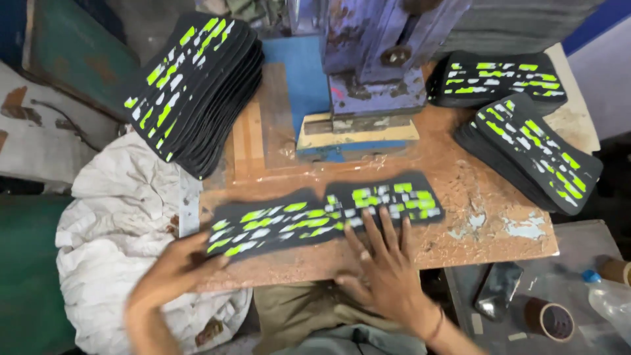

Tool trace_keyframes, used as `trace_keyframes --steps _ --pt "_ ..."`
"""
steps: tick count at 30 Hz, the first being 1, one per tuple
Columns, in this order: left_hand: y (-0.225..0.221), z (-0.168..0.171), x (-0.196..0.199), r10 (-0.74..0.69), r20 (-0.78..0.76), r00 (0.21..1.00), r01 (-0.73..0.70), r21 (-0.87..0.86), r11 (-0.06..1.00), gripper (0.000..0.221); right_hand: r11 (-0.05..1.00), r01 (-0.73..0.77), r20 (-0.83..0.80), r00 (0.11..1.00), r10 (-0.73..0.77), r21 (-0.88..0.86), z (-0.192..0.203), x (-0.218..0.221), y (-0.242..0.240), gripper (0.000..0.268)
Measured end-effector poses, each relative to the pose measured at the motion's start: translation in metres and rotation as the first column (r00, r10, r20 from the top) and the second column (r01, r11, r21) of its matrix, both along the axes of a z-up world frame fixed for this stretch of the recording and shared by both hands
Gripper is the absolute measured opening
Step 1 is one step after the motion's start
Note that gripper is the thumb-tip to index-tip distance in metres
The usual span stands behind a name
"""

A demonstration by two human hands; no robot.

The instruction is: Operating a manual or semi-automatic stamping machine to print patterns onto flexible shoe material components.

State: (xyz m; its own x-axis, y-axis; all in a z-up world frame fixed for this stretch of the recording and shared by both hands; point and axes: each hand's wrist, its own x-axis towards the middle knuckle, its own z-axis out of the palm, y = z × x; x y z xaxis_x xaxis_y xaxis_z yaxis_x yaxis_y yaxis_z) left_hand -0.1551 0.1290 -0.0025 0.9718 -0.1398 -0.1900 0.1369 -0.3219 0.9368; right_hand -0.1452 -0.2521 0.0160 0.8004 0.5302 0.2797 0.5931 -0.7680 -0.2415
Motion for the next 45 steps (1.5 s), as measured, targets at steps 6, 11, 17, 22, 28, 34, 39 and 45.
trace_keyframes --steps 6,11,17,22,28,34,39,45 --pt "-0.001 -0.01 -0.007 0.116 -0.228 0.967 -0.106 0.054 0.993 0.025 0.997 -0.06 0.147 0.987 0.066 -0.049 -0.009 0.097 0.035 0.081" --pt "-0.007 -0.023 0.0 0.054 -0.185 0.981 -0.053 0.008 0.999 0.027 0.995 -0.041 0.195 0.979 0.058 -0.093 -0.01 0.127 0.034 0.077" --pt "-0.009 -0.013 0.007 0.072 -0.235 0.969 -0.084 -0.043 0.996 0.028 0.983 -0.159 0.072 0.983 0.167 -0.096 -0.004 0.128 0.029 0.077" --pt "-0.012 -0.011 0.006 0.057 -0.239 0.969 -0.074 -0.062 0.995 0.028 0.985 0.034 0.025 0.999 -0.03 -0.171 0.013 0.108 0.066 0.075" --pt "-0.004 -0.039 -0.006 0.06 -0.165 0.984 -0.053 0.05 0.997 0.027 0.998 -0.069 0.083 0.994 0.069 0.006 -0.005 0.098 0.042 0.072" --pt "-0.02 -0.008 -0.008 0.253 0.085 0.964 -0.252 -0.024 0.967 0.014 0.993 -0.103 -0.011 0.995 0.104 0.063 0.003 0.04 0.003 0.069" --pt "0.008 0.059 0.062 0.54 0.487 0.686 -0.595 -0.051 0.802 0.01 0.998 -0.04 -0.063 0.997 0.043 0.055 0.005 0.021 -0.011 0.065" --pt "-0.007 0.126 0.142 0.64 0.359 0.679 -0.484 -0.437 0.758 0.036 0.997 0.034 -0.066 0.997 -0.03 0.067 0.006 0.013 -0.016 0.062"
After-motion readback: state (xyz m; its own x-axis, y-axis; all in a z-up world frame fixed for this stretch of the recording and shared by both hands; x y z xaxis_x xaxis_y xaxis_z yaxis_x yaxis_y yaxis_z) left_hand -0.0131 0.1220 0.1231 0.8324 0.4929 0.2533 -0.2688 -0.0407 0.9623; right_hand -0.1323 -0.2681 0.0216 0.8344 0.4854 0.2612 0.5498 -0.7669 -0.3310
